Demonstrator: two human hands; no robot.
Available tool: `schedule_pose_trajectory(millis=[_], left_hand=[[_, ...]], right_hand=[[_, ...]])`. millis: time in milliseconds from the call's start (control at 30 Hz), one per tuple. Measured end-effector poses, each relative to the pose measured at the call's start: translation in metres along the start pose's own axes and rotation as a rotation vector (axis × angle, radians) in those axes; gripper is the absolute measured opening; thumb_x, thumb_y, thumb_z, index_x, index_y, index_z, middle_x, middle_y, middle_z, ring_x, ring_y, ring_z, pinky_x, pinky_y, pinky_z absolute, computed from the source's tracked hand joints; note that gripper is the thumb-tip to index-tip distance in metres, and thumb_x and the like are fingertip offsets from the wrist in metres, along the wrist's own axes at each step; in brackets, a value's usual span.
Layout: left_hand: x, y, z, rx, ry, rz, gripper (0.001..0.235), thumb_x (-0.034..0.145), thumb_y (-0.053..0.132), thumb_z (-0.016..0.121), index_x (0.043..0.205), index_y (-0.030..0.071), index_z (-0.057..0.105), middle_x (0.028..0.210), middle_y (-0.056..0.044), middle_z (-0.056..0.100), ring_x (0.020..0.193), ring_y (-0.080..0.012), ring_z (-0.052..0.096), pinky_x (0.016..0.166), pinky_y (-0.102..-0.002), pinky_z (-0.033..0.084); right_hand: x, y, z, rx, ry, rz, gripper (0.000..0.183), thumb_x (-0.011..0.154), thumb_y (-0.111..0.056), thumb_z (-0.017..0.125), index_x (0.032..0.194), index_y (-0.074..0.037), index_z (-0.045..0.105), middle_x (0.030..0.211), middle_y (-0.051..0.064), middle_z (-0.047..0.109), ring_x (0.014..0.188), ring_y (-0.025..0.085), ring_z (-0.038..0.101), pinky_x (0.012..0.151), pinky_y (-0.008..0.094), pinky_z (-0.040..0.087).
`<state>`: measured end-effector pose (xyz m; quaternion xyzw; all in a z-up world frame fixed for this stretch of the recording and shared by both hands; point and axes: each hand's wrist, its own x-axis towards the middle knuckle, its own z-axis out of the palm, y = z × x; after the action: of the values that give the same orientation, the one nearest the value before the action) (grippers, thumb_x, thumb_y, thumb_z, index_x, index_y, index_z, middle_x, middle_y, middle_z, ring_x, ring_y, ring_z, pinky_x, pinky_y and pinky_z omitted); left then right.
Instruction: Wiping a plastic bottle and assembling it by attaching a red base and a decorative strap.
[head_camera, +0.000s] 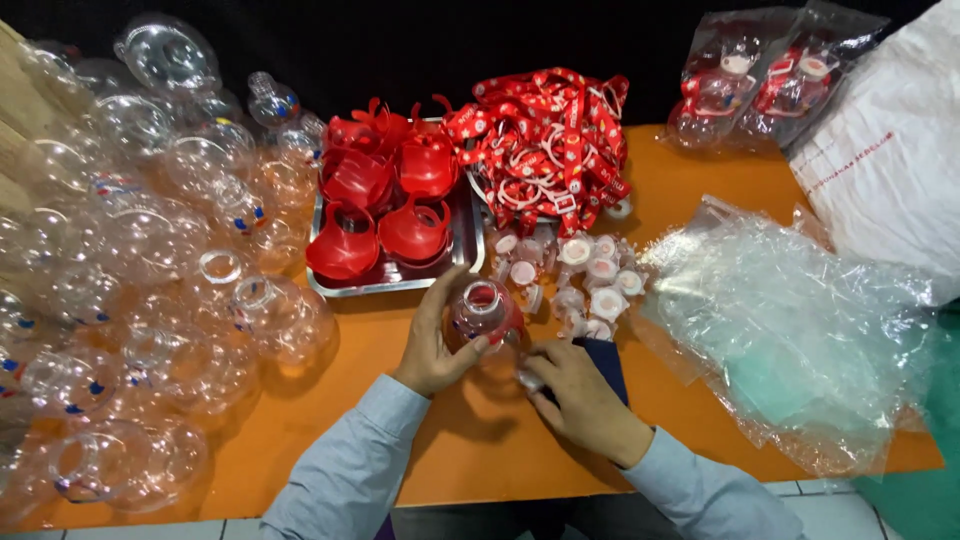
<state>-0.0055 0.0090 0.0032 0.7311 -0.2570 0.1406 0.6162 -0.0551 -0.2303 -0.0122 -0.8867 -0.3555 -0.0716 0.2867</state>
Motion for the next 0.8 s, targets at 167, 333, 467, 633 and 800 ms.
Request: schedule_pose_trajectory(millis=[167,333,467,633,800], left_hand=[[-0.004,-0.013,-0.003,0.114,0.031,0.054,0.086,0.09,0.065,0.055,0.147,0.002,0.042,0.14,-0.02,0.057,0.131,-0.0354,0.057,0.11,-0.049,0.046],[0.001,-0.007,-0.002,0.029,0.048,0.028,0.082,0.092,0.066,0.053,0.141,0.001,0.049,0.133,-0.019,0.06,0.125,-0.033,0.061,0.105,-0.045,0.05],[0.003,-0.002,0.0,0.002,0.082,0.003,0.08,0.093,0.068,0.05,0.137,0.001,0.054,0.129,-0.017,0.063,0.12,-0.0316,0.064,0.102,-0.044,0.052],[0.003,-0.006,0.002,0.018,0.112,-0.01,0.081,0.093,0.072,0.048,0.134,0.003,0.057,0.126,-0.015,0.065,0.116,-0.0298,0.066,0.098,-0.043,0.053],[0.002,-0.008,0.001,0.019,0.147,-0.037,0.08,0.092,0.073,0.048,0.132,0.005,0.06,0.126,-0.014,0.067,0.115,-0.0291,0.066,0.097,-0.042,0.053]], right_hand=[[0.008,0.005,-0.028,0.057,-0.045,0.119,0.042,0.092,-0.032,0.066,0.124,-0.004,0.059,0.121,0.017,0.06,0.109,0.034,0.058,0.095,0.047,0.046],[0.062,0.035,-0.071,-0.062,0.214,0.172,0.021,0.093,-0.026,0.064,0.104,-0.008,0.067,0.106,0.012,0.068,0.099,0.028,0.063,0.085,0.042,0.049],[0.11,0.08,-0.087,-0.241,0.358,0.387,0.037,0.095,-0.037,0.068,0.11,-0.003,0.067,0.104,0.014,0.066,0.098,0.029,0.061,0.086,0.043,0.048],[0.15,0.139,-0.078,-0.359,0.218,0.591,0.04,0.095,-0.045,0.067,0.104,-0.006,0.073,0.111,0.014,0.06,0.106,0.034,0.052,0.091,0.047,0.044],[0.172,0.146,-0.1,-0.16,0.298,0.552,0.021,0.099,-0.028,0.061,0.102,-0.011,0.072,0.109,0.012,0.064,0.103,0.032,0.054,0.09,0.049,0.042]])
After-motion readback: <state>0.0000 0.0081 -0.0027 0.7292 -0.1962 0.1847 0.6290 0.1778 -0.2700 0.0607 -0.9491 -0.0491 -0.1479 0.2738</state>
